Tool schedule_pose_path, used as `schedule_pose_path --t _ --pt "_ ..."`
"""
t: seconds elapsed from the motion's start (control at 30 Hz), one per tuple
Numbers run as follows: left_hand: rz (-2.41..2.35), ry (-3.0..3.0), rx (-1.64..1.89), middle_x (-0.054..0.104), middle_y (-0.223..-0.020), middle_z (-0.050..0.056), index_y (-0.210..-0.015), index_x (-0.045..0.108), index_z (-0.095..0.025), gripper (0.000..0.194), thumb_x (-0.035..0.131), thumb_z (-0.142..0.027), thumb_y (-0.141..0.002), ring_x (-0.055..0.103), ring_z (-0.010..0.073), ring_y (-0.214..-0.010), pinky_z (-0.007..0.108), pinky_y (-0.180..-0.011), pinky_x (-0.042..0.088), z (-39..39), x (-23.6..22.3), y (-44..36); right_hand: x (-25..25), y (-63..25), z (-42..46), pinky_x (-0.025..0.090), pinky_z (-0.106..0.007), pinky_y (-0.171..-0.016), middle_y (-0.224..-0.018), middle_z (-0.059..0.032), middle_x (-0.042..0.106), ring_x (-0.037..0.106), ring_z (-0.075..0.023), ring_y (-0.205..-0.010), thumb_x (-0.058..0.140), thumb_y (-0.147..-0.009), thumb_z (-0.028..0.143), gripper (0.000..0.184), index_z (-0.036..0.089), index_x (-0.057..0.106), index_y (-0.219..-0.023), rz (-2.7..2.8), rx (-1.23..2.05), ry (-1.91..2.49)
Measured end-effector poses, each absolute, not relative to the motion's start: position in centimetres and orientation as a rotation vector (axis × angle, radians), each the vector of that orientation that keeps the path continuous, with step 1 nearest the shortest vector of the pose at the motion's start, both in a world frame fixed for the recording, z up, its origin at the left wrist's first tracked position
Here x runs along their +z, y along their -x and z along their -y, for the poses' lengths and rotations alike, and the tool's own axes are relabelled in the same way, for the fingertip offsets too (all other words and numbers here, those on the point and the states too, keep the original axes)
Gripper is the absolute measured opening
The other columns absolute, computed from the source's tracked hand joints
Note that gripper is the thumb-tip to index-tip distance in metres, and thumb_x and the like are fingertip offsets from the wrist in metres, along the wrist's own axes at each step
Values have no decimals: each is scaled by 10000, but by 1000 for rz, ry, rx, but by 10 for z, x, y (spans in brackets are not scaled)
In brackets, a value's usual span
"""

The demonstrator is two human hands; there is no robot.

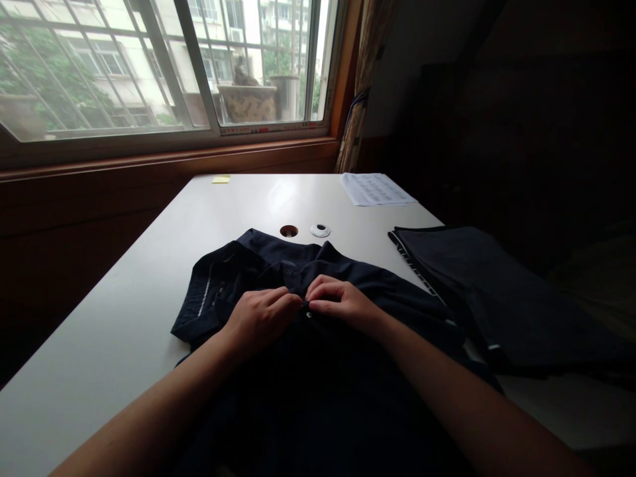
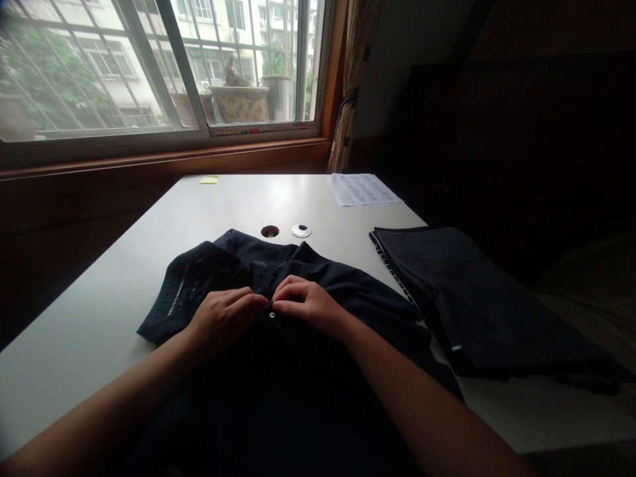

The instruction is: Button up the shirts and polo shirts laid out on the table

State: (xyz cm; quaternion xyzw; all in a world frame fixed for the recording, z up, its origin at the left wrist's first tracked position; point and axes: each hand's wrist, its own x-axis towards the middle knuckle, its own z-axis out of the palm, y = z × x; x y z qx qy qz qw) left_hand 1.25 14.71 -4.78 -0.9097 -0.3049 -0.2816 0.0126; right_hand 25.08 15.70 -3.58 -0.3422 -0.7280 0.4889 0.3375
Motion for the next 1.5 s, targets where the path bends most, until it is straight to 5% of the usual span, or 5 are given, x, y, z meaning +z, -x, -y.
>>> schedule_pose_path --t 1.5 --pt "972 2873 -874 622 -780 -10 -998 621 -204 146 481 -245 -1004 598 124 -666 247 -594 410 -146 -45 -13 -37 -252 -159 472 -339 -911 -974 -39 653 632 -202 -953 734 -832 399 204 195 740 -841 1912 1294 910"
